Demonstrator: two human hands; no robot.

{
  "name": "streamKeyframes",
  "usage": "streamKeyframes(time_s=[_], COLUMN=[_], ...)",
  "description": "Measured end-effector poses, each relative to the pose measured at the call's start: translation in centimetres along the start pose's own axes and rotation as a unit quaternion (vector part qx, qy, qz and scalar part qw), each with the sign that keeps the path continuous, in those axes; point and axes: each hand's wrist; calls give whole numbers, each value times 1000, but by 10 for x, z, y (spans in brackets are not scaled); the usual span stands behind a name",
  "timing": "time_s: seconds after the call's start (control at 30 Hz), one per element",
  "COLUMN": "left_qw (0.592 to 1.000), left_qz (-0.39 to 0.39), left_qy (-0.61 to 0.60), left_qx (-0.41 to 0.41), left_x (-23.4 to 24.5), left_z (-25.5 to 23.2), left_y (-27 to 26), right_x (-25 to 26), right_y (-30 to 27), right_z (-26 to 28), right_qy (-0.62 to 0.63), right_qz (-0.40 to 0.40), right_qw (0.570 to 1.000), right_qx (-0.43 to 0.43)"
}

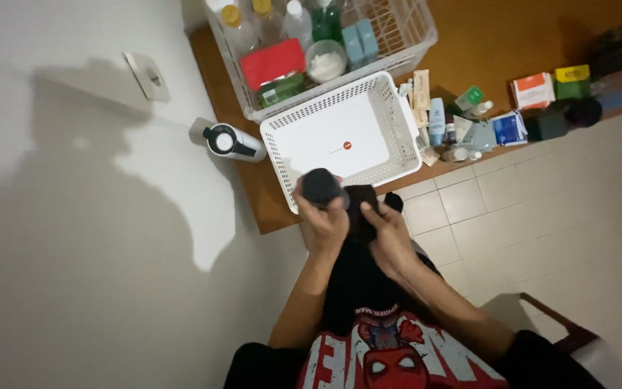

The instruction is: Wiping and organizing various hygiene and cosmetic products into a white basket on a desk.

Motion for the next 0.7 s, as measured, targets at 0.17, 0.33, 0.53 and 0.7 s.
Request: streamKeyframes(time_s=[0.17, 0.33, 0.53, 0.7], left_qw=[989, 904, 857, 981], left_qz=[126, 280, 245, -21], left_qy=[42, 313, -162, -63], left_qx=[64, 74, 423, 184], left_x=[15, 15, 4, -34], left_z=[-20, -44, -56, -68], left_y=[9, 8, 32, 32], right_x=[-20, -39, -32, -6], right_y=[-24, -14, -16, -15], right_z=[32, 55, 28, 8], right_qy=[-224, -437, -405, -367], right_qz=[-3, 55, -30, -18], right_qw=[927, 700, 783, 793], right_qx=[300, 562, 472, 487])
Point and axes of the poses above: each hand's wrist, its own y-axis towards the middle knuckle, its own x-axis out of the back of the hand, z = x × y, and after that the axes turned 3 degrees about x, right-handed
